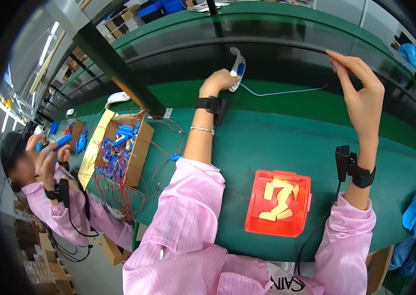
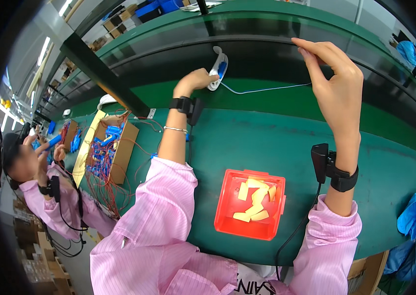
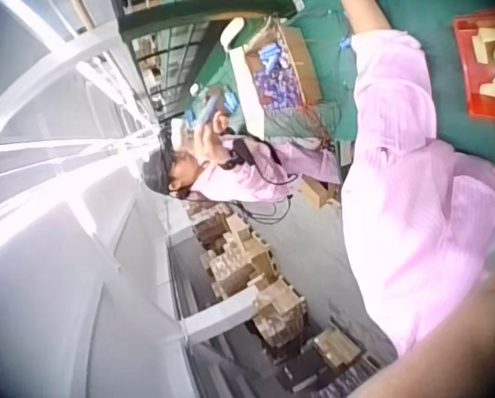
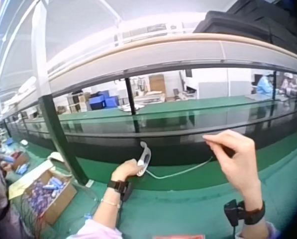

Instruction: Attaching small blue cylindrical components to white plastic housings using adhesive strips on an assembly line.

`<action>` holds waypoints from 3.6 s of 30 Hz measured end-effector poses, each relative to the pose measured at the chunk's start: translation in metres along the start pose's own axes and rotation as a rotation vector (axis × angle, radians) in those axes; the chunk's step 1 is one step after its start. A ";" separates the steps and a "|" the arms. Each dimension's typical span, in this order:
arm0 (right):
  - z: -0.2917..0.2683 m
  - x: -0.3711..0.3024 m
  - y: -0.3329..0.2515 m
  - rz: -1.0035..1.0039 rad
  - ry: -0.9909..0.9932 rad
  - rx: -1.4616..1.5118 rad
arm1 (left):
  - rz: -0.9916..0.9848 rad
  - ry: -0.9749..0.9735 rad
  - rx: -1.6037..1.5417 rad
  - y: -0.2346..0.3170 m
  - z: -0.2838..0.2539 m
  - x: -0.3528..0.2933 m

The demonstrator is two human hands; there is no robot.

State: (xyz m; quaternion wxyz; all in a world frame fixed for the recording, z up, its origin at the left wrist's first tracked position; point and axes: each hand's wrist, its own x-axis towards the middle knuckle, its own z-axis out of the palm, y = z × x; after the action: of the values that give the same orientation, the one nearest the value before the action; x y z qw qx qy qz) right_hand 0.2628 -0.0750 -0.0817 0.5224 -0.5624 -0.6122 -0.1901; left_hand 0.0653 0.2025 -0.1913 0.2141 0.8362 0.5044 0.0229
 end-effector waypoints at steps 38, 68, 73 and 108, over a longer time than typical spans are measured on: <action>-0.005 0.004 -0.008 0.307 -0.155 0.747 | 0.943 0.702 -0.626 0.158 -0.035 -0.157; -0.004 -0.002 -0.012 0.234 -0.181 0.505 | 0.885 0.723 -0.650 0.159 -0.033 -0.166; -0.007 -0.001 -0.017 0.222 -0.192 0.437 | 0.883 0.741 -0.624 0.158 -0.032 -0.165; -0.032 0.001 0.013 0.619 -0.561 1.292 | 0.769 -0.027 -1.308 0.148 -0.040 -0.165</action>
State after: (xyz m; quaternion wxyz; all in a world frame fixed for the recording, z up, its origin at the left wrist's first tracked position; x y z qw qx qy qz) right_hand 0.2877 -0.0966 -0.0732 0.6015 -0.3183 -0.5261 0.5100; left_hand 0.0975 0.0165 -0.0692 0.6496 0.6558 0.0584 0.3803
